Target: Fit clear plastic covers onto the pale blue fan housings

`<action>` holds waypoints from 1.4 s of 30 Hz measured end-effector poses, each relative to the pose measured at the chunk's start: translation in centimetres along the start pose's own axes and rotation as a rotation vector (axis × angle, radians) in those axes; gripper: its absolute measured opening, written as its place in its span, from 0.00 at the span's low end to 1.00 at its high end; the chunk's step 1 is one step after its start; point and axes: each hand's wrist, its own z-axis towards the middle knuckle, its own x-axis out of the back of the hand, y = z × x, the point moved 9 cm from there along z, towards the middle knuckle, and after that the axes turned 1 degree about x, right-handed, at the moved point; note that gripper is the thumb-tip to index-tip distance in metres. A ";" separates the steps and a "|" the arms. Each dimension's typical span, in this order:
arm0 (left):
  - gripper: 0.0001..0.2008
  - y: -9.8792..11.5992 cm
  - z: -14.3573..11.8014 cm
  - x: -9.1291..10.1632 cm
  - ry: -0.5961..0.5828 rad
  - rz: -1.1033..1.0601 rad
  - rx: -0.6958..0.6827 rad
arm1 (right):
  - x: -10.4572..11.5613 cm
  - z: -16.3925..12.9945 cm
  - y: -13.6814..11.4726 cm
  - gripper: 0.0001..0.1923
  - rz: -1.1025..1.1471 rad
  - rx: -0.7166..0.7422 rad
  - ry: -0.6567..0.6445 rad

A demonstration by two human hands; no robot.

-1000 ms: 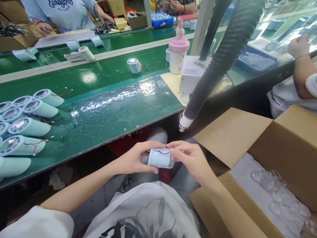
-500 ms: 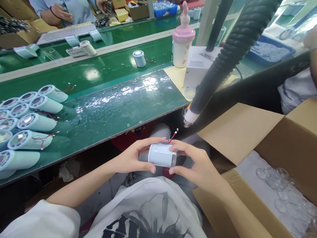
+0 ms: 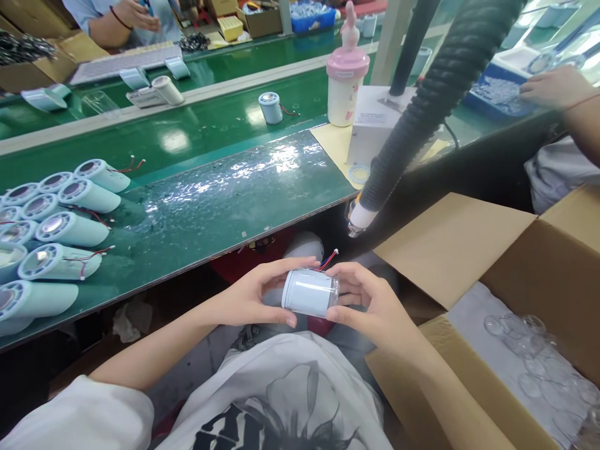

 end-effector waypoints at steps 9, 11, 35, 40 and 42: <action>0.33 -4.6 8.6 1.1 0.158 -0.373 0.155 | 4.7 1.7 5.8 0.25 0.350 0.152 0.505; 0.28 -4.4 10.6 0.8 0.122 -0.356 0.144 | 5.8 2.1 6.3 0.26 0.361 0.175 0.573; 0.37 -0.5 3.6 -0.2 -0.109 -0.072 -0.062 | 2.7 -1.5 -0.6 0.24 -0.199 0.357 0.281; 0.40 1.7 1.9 -1.3 -0.122 0.138 -0.194 | 1.4 -3.3 -2.4 0.24 -0.456 0.360 0.202; 0.41 2.5 1.5 -1.5 -0.119 0.169 -0.255 | 1.3 -3.3 -1.9 0.24 -0.353 0.275 0.176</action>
